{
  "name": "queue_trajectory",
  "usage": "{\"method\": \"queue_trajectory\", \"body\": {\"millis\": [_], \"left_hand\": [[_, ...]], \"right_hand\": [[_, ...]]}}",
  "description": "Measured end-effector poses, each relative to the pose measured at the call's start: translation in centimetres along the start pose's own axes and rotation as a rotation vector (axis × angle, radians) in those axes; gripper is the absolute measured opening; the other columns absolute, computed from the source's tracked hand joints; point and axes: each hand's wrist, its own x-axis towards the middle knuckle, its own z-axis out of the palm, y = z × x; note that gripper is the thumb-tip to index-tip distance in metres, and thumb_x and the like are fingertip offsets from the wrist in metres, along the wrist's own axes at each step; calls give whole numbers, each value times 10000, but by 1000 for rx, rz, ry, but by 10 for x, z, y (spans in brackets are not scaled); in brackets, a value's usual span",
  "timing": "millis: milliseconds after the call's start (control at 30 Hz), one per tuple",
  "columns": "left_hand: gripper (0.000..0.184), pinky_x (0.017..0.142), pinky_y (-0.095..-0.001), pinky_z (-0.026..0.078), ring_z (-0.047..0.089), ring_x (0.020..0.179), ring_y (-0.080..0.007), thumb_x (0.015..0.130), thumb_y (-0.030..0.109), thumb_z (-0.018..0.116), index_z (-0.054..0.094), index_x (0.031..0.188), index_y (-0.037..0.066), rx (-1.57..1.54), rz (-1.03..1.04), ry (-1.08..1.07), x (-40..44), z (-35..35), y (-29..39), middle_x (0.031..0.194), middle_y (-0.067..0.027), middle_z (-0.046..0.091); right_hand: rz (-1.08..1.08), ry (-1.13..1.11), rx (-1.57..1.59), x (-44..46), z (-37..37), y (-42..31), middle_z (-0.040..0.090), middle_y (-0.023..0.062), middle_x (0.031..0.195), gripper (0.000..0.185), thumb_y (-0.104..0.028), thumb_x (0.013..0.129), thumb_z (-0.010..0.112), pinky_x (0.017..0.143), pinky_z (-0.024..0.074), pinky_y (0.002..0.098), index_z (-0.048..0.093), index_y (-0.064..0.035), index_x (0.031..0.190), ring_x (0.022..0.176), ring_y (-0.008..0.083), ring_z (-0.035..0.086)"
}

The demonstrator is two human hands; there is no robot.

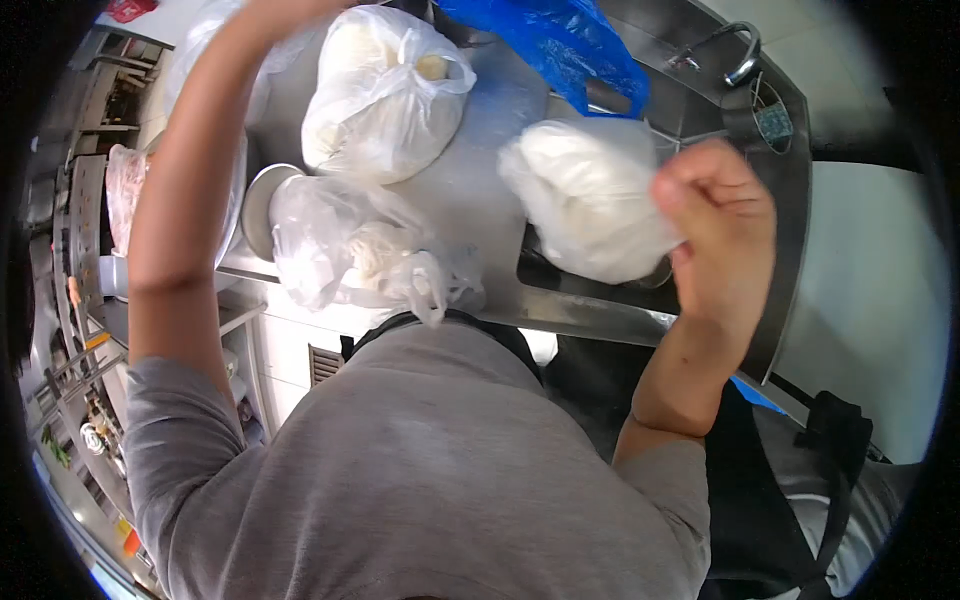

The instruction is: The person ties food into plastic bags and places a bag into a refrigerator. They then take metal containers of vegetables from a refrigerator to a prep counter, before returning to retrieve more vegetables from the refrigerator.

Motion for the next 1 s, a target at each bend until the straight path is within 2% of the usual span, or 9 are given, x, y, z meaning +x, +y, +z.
{"method": "queue_trajectory", "body": {"millis": [33,100,167,233,433,600,700,867,1000], "left_hand": [[788,722,-359,463,578,846,-272,730,559,605,435,1262,3,238,144,172,-42,0,4,978,-190,587],[1062,806,-433,429,540,978,-339,641,752,553,281,1372,30,457,137,-107,-149,-4,10,1105,-227,515],[1159,886,-498,344,446,1086,-368,586,622,705,100,1438,120,519,-138,-491,-211,3,14,1128,-184,447],[955,815,-392,399,521,945,-301,679,259,746,164,1420,105,593,-138,-349,-249,22,-17,1029,-156,503],[585,606,-201,375,476,634,-114,775,-48,493,314,1321,61,-969,-365,117,-262,1,-66,763,-43,544],[646,642,-207,376,479,737,-70,822,-26,475,214,1398,106,-1311,-245,-62,-268,14,-30,895,-21,545],[761,604,-200,362,467,730,-72,780,-17,518,147,1427,137,-1413,-290,-49,-259,12,-37,972,-46,527],[792,603,-194,352,452,723,-76,762,-6,537,135,1433,114,-1507,-99,-196,-264,1,-12,970,-77,542],[787,600,-212,374,459,720,-90,753,-57,510,148,1430,117,-1630,-31,-92,-256,-19,-17,993,-121,542]], "right_hand": [[46,-52,-9,-3,10,7,530,-19,657,81,-30,768,639,433,273,158,562,-51,754,526,15,415],[123,-130,15,-9,32,16,526,-23,635,81,-27,761,643,403,248,165,567,-50,747,491,11,394],[183,-194,86,-13,61,23,525,-25,620,77,-25,759,644,383,228,170,572,-49,745,466,8,378],[235,-292,112,-21,89,30,527,-26,619,79,-34,756,653,388,232,170,577,-50,741,472,7,381],[306,-458,46,-40,179,71,547,-30,639,78,-66,769,657,398,253,167,580,-66,755,489,7,396],[253,-319,445,-42,249,198,639,54,873,166,-22,812,575,663,478,261,627,-52,967,764,139,599],[260,-477,-269,-46,243,208,626,51,1003,284,-85,844,520,777,477,303,593,-55,1117,903,161,597],[27,-358,-276,-70,222,200,585,115,1132,327,-43,829,512,909,416,367,571,-89,1148,1069,205,528],[-400,-401,-1234,-17,146,216,489,136,1265,366,-87,833,509,1007,322,413,558,-138,1192,1168,298,449]]}}
